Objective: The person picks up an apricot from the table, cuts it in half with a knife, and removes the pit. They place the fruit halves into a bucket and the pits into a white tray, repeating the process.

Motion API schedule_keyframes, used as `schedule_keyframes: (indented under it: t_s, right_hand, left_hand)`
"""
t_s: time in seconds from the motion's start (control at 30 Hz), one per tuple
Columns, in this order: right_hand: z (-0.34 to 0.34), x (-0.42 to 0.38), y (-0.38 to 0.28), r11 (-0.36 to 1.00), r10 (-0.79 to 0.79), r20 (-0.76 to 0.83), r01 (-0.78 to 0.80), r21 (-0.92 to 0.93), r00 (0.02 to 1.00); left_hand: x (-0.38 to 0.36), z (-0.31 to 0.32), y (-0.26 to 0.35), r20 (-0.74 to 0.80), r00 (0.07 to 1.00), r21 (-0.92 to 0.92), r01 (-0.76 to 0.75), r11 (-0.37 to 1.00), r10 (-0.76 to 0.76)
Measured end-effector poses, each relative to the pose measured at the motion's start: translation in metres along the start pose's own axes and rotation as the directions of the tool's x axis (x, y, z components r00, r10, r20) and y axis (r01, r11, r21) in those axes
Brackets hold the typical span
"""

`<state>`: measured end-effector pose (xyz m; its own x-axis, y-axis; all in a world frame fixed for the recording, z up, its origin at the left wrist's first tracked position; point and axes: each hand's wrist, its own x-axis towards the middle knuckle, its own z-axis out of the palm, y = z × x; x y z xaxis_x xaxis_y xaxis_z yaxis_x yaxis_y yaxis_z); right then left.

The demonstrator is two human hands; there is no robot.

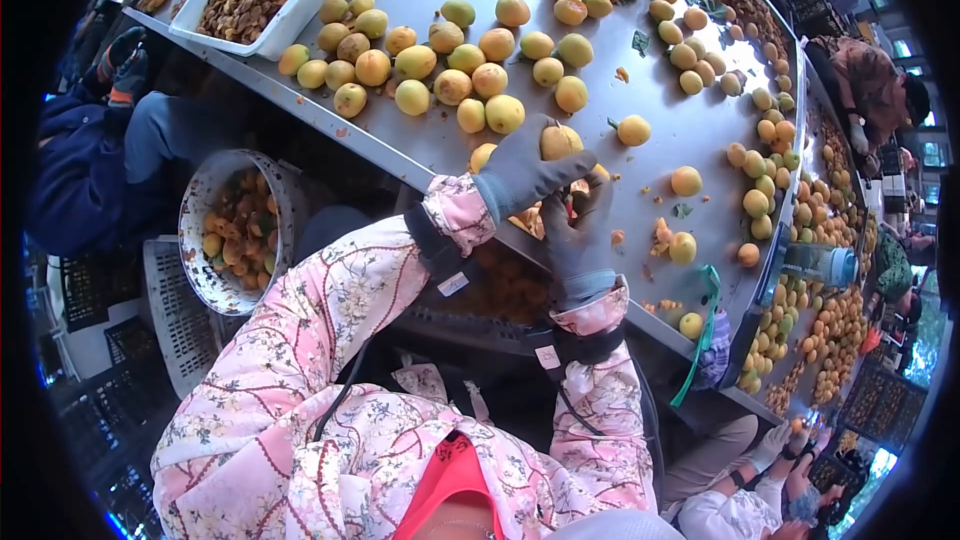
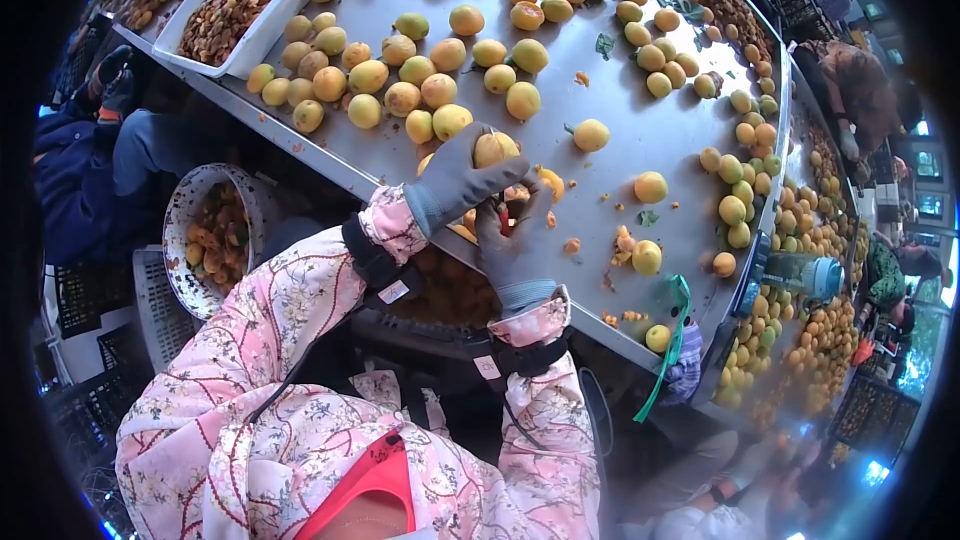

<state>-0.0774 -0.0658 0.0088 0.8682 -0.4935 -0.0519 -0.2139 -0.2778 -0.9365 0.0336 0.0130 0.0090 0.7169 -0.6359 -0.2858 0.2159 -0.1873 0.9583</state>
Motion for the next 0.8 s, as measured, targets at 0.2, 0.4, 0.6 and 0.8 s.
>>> schedule_keyframes:
  t_s: [0.2, 0.4, 0.6, 0.8]
  right_hand:
    - [-0.016, 0.002, -0.022, 0.952, -0.306, 0.024, 0.306, 0.015, 0.952]
    - [-0.019, -0.003, -0.022, 0.96, -0.279, 0.092, 0.275, 0.053, 0.956]
    - [-0.015, 0.001, -0.027, 0.961, -0.242, 0.095, 0.225, 0.163, 0.966]
    - [-0.016, -0.004, -0.029, 0.933, -0.008, 0.165, -0.051, 0.355, 0.986]
  left_hand:
    - [-0.021, 0.012, 0.0, 0.093, 0.992, -0.092, -0.082, 0.992, 0.091]
    - [-0.025, 0.014, 0.004, 0.088, 0.994, 0.037, -0.07, 0.997, 0.066]
    - [-0.02, 0.007, 0.003, 0.115, 0.985, 0.025, -0.133, 0.991, 0.13]
    - [-0.024, 0.007, -0.002, 0.187, 0.982, -0.014, -0.033, 0.999, 0.035]
